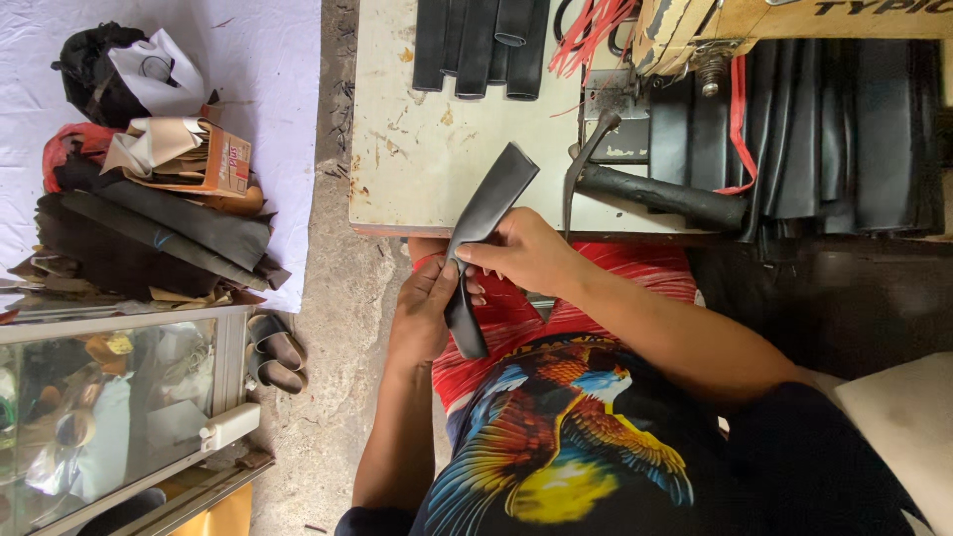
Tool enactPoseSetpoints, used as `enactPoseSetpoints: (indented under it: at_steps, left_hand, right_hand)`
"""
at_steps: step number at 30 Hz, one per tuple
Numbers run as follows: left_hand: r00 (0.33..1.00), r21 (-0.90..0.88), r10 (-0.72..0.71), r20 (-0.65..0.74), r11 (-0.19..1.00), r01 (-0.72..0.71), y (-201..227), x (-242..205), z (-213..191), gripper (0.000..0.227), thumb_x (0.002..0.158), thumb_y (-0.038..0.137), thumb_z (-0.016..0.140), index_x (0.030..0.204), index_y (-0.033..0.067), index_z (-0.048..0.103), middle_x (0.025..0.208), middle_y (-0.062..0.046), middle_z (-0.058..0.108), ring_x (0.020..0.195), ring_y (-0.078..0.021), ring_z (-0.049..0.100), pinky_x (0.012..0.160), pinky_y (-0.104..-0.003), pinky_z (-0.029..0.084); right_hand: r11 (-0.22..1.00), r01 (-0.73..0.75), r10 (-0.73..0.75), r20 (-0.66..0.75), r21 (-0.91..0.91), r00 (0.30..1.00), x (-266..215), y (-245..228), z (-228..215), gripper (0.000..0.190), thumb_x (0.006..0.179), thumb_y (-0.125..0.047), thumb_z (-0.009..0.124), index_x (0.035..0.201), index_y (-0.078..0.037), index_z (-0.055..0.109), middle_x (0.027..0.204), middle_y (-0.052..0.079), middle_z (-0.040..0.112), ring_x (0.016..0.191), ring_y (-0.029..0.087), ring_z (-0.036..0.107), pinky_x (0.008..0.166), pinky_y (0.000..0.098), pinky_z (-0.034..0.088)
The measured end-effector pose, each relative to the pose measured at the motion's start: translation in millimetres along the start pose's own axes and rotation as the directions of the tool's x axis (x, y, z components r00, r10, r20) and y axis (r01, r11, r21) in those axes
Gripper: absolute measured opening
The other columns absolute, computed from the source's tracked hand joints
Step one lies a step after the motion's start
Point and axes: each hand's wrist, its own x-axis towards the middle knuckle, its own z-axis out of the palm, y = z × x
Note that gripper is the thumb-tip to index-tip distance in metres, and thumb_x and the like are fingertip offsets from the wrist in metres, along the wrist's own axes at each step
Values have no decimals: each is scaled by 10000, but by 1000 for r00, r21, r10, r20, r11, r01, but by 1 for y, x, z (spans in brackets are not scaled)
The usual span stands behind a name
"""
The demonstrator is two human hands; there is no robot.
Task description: The person folds a black strap and secures it with a red rubber band. They then use a hammer to tap the strap on the table. The person repeats the folding and securing process with another strap.
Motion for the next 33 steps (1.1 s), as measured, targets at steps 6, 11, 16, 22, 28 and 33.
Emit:
enactPoseSetpoints:
  at_steps: [6, 11, 16, 22, 28, 33]
  left_hand:
    - [1000, -66, -16, -3, 998, 16, -1, 1, -8, 281, 1010, 238, 623, 988, -40, 656, 718, -175, 683, 639, -223, 739, 595, -304, 630]
    - [999, -27, -37, 20, 999, 38, -5, 2, -6, 365, 1023, 322, 604, 1013, -39, 658, 692, -174, 672, 626, -223, 733, 594, -309, 632]
    - [1000, -3, -27, -10, 1000, 27, 13, -2, 3, 323, 1015, 290, 627, 1013, -32, 657, 686, -156, 662, 623, -218, 723, 596, -305, 627]
    - [997, 415, 76, 1, 907, -69, 24, -6, 6, 221, 1023, 188, 623, 1001, -22, 690, 786, -177, 721, 724, -208, 731, 682, -323, 614]
    - [1000, 257, 2, 11, 966, -4, 10, -10, -7, 202, 1016, 187, 611, 1003, -4, 675, 766, -184, 725, 706, -223, 739, 692, -324, 614]
    - [998, 258, 55, -38, 965, -43, 5, -13, -31, 217, 1039, 172, 591, 994, -30, 659, 757, -201, 694, 724, -250, 722, 727, -334, 599]
  right_hand:
    - [975, 9, 6, -65, 223, 998, 10, 23, 2, 123, 891, -121, 725, 880, -3, 756, 591, 113, 651, 523, 135, 599, 498, 265, 541]
    - [992, 24, -20, -40, 122, 999, 2, 1, 2, 124, 905, -82, 690, 807, -22, 737, 604, 118, 644, 571, 166, 627, 507, 283, 550]
    - [989, 10, -3, -47, 145, 999, 11, 11, 4, 156, 893, -119, 704, 776, -18, 721, 592, 129, 634, 547, 176, 608, 500, 297, 548]
    - [989, 138, -135, -53, 51, 989, 15, 19, 2, 112, 903, -150, 768, 856, -59, 724, 691, 106, 679, 628, 156, 658, 515, 265, 555]
    - [996, 89, -89, 57, -7, 994, 13, 23, -22, 161, 915, -227, 781, 952, -71, 767, 801, 132, 748, 670, 181, 687, 560, 288, 595]
    - [869, 274, -355, -135, -411, 925, 32, -18, -60, 188, 1040, -160, 618, 944, -32, 717, 743, 111, 693, 631, 163, 676, 560, 275, 533]
